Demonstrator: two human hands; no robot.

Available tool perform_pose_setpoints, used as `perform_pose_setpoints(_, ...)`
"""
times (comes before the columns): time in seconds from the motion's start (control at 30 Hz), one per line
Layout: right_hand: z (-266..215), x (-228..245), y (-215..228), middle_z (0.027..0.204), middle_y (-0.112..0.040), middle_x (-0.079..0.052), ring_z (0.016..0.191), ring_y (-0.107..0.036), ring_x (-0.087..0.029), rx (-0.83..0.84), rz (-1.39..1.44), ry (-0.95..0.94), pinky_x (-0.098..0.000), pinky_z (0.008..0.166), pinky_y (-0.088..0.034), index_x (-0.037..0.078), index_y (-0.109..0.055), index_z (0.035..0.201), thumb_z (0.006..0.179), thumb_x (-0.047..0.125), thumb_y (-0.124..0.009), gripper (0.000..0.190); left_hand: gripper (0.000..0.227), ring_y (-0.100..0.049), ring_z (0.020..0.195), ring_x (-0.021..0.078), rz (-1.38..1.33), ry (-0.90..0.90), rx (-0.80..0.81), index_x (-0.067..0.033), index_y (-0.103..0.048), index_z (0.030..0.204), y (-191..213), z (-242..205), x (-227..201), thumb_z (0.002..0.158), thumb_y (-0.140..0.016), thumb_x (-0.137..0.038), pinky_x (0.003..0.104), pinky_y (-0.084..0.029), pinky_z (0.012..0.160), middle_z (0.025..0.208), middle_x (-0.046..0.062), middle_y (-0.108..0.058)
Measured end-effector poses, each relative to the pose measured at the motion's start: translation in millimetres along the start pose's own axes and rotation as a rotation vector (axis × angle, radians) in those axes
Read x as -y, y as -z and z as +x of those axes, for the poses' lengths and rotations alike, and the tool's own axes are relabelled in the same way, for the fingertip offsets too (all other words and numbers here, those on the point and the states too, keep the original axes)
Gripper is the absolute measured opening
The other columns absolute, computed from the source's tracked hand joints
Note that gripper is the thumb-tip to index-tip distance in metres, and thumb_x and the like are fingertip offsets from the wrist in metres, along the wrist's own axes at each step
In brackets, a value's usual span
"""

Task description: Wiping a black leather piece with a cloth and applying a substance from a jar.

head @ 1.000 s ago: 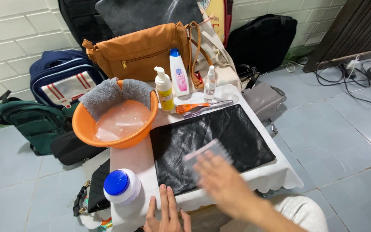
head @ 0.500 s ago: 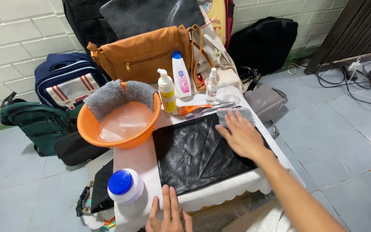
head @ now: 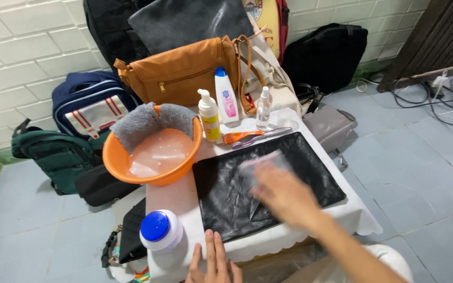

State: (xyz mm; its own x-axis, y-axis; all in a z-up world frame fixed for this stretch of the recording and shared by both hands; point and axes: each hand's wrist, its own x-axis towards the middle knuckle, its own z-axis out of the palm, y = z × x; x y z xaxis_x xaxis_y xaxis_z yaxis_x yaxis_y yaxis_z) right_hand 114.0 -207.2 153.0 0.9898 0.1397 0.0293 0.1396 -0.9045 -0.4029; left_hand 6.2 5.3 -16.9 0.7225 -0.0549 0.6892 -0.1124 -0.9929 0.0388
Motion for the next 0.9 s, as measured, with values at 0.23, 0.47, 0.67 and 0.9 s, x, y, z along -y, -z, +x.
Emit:
perform_pose_setpoints(0.23, 59, -40, -18, 0.168, -0.02, -0.011, 0.156, -0.015, -0.029, -0.122, -0.318, -0.274, -0.0462, 0.125, -0.014, 0.005, -0.028, 0.156, 0.1, 0.069, -0.006, 0.088, 0.076, -0.048, 0.128, 0.0321, 0.005, 0.001, 0.015, -0.0154, -0.059, 0.141, -7, -4, 1, 0.068, -0.059, -0.034, 0.043, -0.049, 0.094, 0.152, 0.005, -0.055)
perform_pose_setpoints(0.47, 5, 59, -54, 0.161, -0.036, -0.017, 0.15, -0.025, -0.038, -0.156, -0.041, 0.222, -0.0499, 0.117, -0.023, 0.0, -0.041, 0.149, 0.103, 0.059, -0.038, 0.075, 0.076, -0.047, 0.129, 0.0326, 0.02, 0.004, 0.027, -0.0149, -0.059, 0.141, -4, -3, -1, 0.067, -0.06, -0.031, 0.043, -0.046, 0.096, 0.154, 0.005, -0.052)
perform_pose_setpoints(0.67, 2, 20, 3, 0.15, -0.048, -0.001, 0.134, -0.046, -0.028, -0.027, -0.073, 0.04, -0.0493, 0.102, -0.045, 0.025, -0.047, 0.141, 0.099, 0.056, -0.037, 0.053, 0.076, -0.048, 0.129, 0.0327, -0.004, -0.02, -0.019, -0.0155, -0.059, 0.141, -10, -3, 4, 0.067, -0.06, -0.033, 0.041, -0.051, 0.094, 0.152, 0.005, -0.055)
perform_pose_setpoints(0.9, 66, -78, -22, 0.168, -0.019, -0.015, 0.156, -0.013, -0.035, -0.153, -0.374, -0.286, -0.0507, 0.124, -0.013, 0.001, -0.027, 0.156, 0.099, 0.072, -0.004, 0.094, 0.076, -0.048, 0.129, 0.0326, 0.011, 0.007, 0.023, -0.0176, -0.06, 0.14, -9, -6, 1, 0.066, -0.061, -0.033, 0.042, -0.05, 0.095, 0.153, 0.004, -0.054)
